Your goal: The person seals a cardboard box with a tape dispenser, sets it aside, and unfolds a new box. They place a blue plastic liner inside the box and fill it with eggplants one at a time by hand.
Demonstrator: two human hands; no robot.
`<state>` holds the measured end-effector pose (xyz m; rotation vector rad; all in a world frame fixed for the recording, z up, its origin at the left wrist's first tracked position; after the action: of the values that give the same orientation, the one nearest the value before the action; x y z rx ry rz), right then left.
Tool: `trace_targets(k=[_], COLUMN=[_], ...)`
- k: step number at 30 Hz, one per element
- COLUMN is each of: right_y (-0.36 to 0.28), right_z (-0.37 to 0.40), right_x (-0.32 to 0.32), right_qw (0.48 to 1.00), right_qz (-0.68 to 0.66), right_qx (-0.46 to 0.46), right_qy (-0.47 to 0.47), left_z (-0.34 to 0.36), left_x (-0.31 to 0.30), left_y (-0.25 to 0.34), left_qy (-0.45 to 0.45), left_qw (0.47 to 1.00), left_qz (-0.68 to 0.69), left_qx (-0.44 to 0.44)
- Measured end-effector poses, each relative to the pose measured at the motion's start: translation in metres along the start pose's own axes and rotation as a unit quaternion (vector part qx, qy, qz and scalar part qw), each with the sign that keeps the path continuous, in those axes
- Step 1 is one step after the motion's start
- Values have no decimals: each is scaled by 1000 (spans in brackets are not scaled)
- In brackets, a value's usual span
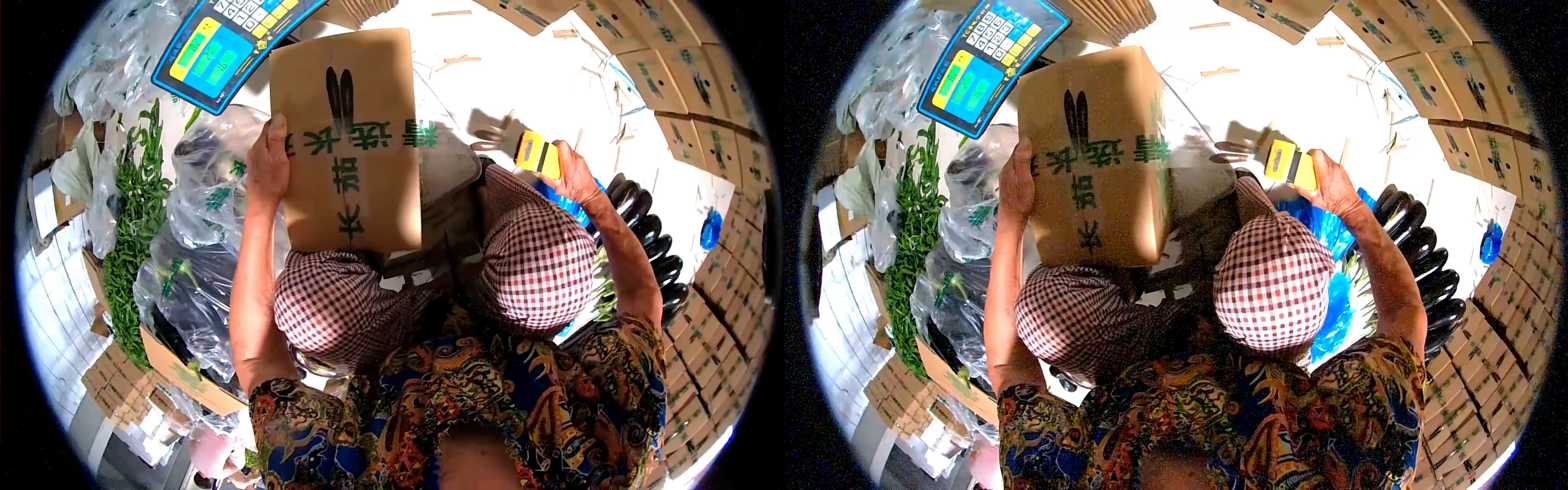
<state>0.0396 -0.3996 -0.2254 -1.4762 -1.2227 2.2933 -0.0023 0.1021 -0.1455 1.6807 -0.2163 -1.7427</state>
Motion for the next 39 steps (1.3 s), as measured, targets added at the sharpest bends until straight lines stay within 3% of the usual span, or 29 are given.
trace_targets(k=[5, 10, 11, 12, 13, 15, 16, 17, 18, 19, 21, 22, 23, 24, 25, 26, 27, 28, 29, 32, 34, 36, 38, 39], right_y=[-9, -86, -61, -36, -62, -88, -85, -85, -81, -76, -69, -61, -51, -93, -97, -77, -46, -36, -41, -48, -74, -110, -130, -133], right_z=[-22, -89, -100, -107, -119, -140, -148, -146, -141, -137, -136, -140, -143, -131, -126, -119, -109, -91, -82, -82, -98, -116, -138, -141], right_x=[17, 44, 75, 105, 116, 113, 120, 122, 126, 129, 140, 127, 112, 54, 33, 17, 1, -26, -41, -84, -104, -119, -131, -133], right_qw=[997, 967, 914, 788, 591, 676, 824, 683, 418, 109, 473, 707, 880, 972, 941, 920, 940, 966, 947, 837, 790, 759, 781, 805], right_qz=[51, 186, 379, 560, 696, 667, 510, 642, 818, 888, 781, 639, 432, 97, 136, 150, 84, -63, -227, -497, -581, -636, -622, -589], right_qx=[17, 81, -107, -251, -364, -309, -213, -337, -392, -445, -402, -300, -180, 39, 172, 229, 241, 226, 221, 228, 171, 103, 44, 74], right_qy=[-51, -157, -98, 42, 184, -58, -121, -89, -44, 35, 59, -41, -76, -212, -259, -279, -226, -104, -43, 23, 98, 88, 36, 12], left_z=[0, 0, 1, 0, 1, 0, -3, -6, -7, -6, -7, -11, -13, -13, -13, -9, -2, 5, 4, 8, 11, 18, 25, 28], left_x=[1, 6, 5, 2, 1, 1, 3, 4, 5, 5, 7, 9, 12, 15, 18, 17, 13, 14, 21, 52, 56, 62, 66, 73], left_y=[-1, -3, -1, 3, 4, -5, -10, -16, -24, -31, -41, -44, -45, -47, -47, -27, 9, 30, 33, 52, 74, 103, 130, 136], left_qy=[-9, -10, -12, -12, -14, -9, -4, -6, -9, -24, -72, -88, -92, -100, -108, -121, -132, -143, -155, -35, -63, 5, -30, -43], left_qw=[1000, 997, 998, 999, 1000, 1000, 1000, 1000, 999, 998, 989, 981, 979, 975, 971, 967, 961, 955, 951, 955, 958, 903, 885, 874], left_qz=[7, 77, 53, 29, 4, -9, -12, 16, 40, 58, 117, 151, 168, 185, 203, 223, 242, 260, 257, 153, 8, -34, -84, -105], left_qx=[-9, -14, -18, -22, -26, 6, 26, 14, 1, -9, -57, -82, -74, -67, -60, -35, -9, 13, 68, 253, 278, 428, 457, 472])
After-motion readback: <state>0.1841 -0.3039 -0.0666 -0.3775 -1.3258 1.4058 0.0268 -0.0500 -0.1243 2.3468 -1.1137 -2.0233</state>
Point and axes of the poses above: each hand's wrist, its own z-axis away from the middle knuckle, its own x-axis out of the palm, y = z × x, the point moved 3 cm from there along -z, towards the middle knuckle, and after that the axes turned 14 degrees about -z, right-handed, at the moved point
